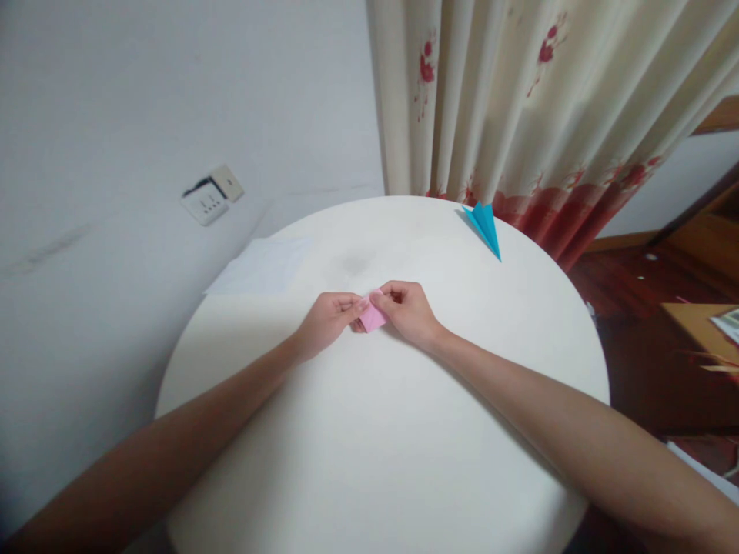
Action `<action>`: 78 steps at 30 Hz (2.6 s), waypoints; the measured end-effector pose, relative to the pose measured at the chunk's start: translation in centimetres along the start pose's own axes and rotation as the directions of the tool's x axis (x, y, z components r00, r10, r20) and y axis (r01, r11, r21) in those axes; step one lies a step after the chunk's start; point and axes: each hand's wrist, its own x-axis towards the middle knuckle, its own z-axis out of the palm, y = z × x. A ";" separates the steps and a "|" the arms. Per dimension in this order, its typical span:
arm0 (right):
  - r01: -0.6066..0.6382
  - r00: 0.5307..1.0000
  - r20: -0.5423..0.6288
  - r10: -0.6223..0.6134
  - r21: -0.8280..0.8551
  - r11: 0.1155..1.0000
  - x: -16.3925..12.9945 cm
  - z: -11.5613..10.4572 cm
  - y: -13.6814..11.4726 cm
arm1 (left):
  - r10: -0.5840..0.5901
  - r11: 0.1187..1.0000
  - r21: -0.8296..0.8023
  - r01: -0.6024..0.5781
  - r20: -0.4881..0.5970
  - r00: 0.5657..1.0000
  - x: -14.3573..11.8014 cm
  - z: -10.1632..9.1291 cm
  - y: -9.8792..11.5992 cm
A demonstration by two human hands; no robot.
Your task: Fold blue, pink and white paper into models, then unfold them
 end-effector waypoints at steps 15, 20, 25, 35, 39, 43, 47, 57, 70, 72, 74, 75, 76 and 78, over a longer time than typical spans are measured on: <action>0.074 0.997 -0.014 -0.078 -0.154 0.985 0.6 -0.6 0.1 | 0.015 0.999 -0.034 -0.019 -0.108 0.994 0.1 0.2 -0.6; 0.083 0.996 0.051 -0.075 -0.189 0.978 0.4 -0.6 0.4 | 0.019 0.996 -0.083 -0.027 -0.096 0.995 0.2 0.3 -0.9; 0.085 0.996 0.046 -0.077 -0.196 0.977 0.4 -0.5 0.6 | 0.057 0.997 -0.050 -0.063 -0.117 0.992 0.2 0.3 -0.9; 0.103 0.992 0.099 -0.081 -0.239 0.966 0.3 -0.6 0.4 | 0.062 0.998 0.021 -0.059 -0.137 0.989 0.3 0.1 -0.9; 0.088 0.992 0.112 -0.063 -0.234 0.968 0.2 -0.5 0.1 | 0.050 0.998 0.030 -0.046 -0.139 0.989 0.3 0.1 -1.0; 0.073 0.992 0.115 -0.045 -0.245 0.967 0.2 -0.6 -0.1 | 0.051 0.997 0.058 -0.044 -0.132 0.990 0.3 0.1 -0.9; 0.081 0.990 0.128 -0.051 -0.238 0.968 0.2 -0.6 -0.1 | 0.065 0.996 0.073 -0.056 -0.136 0.989 0.2 0.1 -0.7; 0.108 0.990 0.115 -0.082 -0.246 0.963 0.0 -0.5 0.0 | 0.082 0.995 0.067 -0.073 -0.149 0.985 0.1 0.2 -0.6; 0.141 0.990 0.040 -0.135 -0.220 0.965 0.2 -0.6 0.0 | 0.140 0.990 0.063 -0.127 -0.283 0.949 0.4 -0.1 -0.6; 0.143 0.990 0.036 -0.139 -0.215 0.966 0.3 -0.7 0.1 | 0.142 0.990 0.053 -0.133 -0.283 0.949 0.5 -0.1 -0.7; 0.148 0.989 0.038 -0.143 -0.214 0.966 0.3 -0.7 0.2 | 0.139 0.990 0.040 -0.133 -0.269 0.953 0.5 -0.2 -0.8; 0.152 0.988 0.041 -0.146 -0.213 0.965 0.3 -0.8 0.2 | 0.137 0.991 0.035 -0.133 -0.259 0.956 0.5 -0.2 -0.9; 0.155 0.988 0.047 -0.149 -0.212 0.965 0.3 -0.8 0.2 | 0.136 0.991 0.032 -0.133 -0.248 0.959 0.5 -0.2 -1.0; 0.165 0.986 0.064 -0.155 -0.210 0.964 0.3 -0.8 0.3 | 0.134 0.991 0.031 -0.131 -0.228 0.964 0.5 -0.3 -1.1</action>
